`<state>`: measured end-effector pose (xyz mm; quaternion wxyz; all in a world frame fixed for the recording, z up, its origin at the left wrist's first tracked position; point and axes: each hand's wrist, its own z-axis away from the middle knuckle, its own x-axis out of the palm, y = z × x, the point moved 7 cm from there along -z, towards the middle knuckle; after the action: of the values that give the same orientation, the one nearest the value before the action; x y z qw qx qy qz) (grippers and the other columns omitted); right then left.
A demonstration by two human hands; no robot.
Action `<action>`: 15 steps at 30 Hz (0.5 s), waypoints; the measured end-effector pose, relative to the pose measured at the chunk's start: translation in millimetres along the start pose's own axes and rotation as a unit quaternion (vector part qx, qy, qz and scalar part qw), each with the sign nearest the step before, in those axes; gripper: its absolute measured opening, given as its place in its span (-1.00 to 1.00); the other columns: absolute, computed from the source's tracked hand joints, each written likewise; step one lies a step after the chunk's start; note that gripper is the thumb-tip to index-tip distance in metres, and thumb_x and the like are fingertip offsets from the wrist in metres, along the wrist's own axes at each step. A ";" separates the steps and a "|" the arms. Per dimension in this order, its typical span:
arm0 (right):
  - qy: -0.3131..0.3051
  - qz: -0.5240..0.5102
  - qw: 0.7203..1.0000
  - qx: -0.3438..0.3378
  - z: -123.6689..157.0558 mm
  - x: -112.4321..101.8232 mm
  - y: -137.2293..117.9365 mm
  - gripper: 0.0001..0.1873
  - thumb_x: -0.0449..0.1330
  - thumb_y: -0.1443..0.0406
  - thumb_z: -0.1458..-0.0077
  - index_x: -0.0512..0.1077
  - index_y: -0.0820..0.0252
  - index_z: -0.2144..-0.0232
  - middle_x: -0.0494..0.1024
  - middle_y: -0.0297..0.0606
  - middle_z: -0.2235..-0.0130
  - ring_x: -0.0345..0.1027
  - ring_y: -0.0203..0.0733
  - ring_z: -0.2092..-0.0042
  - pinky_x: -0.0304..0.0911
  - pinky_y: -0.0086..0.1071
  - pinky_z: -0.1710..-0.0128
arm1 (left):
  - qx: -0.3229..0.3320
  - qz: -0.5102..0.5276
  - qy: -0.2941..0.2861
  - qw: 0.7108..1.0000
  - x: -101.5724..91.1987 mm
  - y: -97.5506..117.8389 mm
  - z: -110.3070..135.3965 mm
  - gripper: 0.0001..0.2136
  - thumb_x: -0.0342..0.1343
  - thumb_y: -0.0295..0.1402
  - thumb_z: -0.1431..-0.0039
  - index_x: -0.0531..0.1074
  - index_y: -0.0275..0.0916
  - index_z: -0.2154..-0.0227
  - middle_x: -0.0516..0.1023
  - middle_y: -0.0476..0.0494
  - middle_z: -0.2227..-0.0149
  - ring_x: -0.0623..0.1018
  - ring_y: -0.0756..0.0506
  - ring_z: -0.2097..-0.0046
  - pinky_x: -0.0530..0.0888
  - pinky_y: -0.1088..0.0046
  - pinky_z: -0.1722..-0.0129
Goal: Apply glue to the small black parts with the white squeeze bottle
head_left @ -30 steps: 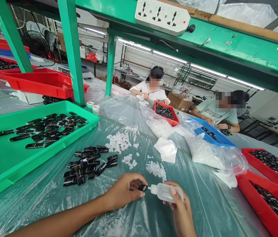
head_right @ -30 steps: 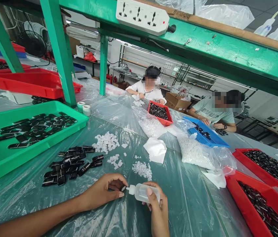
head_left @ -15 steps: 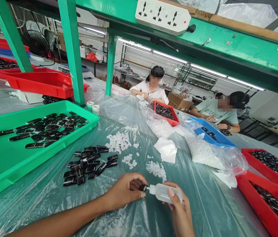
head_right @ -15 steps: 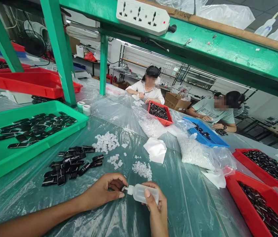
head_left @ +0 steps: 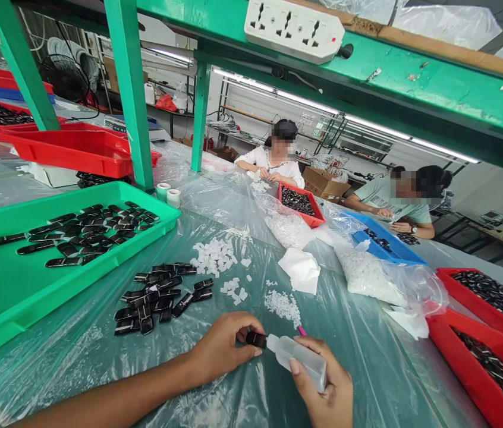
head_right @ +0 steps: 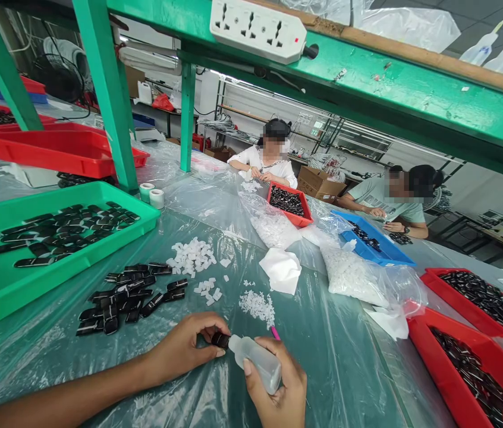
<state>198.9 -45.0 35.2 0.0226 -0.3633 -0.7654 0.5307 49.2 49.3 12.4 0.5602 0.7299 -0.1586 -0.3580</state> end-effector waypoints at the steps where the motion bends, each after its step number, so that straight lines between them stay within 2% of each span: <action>1: -0.002 0.002 1.000 -0.003 0.0 0.3 -0.6 -0.78 0.24 0.19 0.13 0.46 0.13 0.37 0.50 -0.29 0.39 0.37 -0.22 0.41 0.22 -0.46 0.43 | 0.005 -0.013 0.000 1.000 -0.4 1.4 0.1 -0.89 0.16 -0.47 0.00 0.44 -0.21 0.36 0.48 -0.02 0.34 0.43 -0.04 0.31 0.33 0.53 0.34; 9: -0.031 -0.027 0.997 0.071 -3.2 3.3 3.6 -0.73 0.21 0.10 0.09 0.43 0.15 0.39 0.47 -0.31 0.45 0.29 -0.27 0.51 0.15 -0.48 0.54 | 0.019 -0.048 -0.007 0.999 -1.1 6.6 1.3 -0.92 0.15 -0.42 -0.03 0.42 -0.20 0.36 0.46 0.01 0.38 0.40 -0.02 0.37 0.26 0.57 0.43; 15: -0.048 -0.041 0.993 0.098 -2.8 4.4 6.8 -0.71 0.21 0.06 0.11 0.43 0.15 0.42 0.44 -0.32 0.49 0.25 -0.27 0.54 0.11 -0.48 0.59 | -0.003 -0.046 -0.016 0.999 1.1 0.1 2.9 -0.88 0.16 -0.36 -0.03 0.39 -0.20 0.34 0.43 0.04 0.45 0.33 0.03 0.49 0.17 0.60 0.56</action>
<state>200.5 -39.0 29.2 0.0435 -0.3017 -0.7242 0.6186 47.9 46.5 11.8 0.5429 0.7287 -0.1324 -0.3959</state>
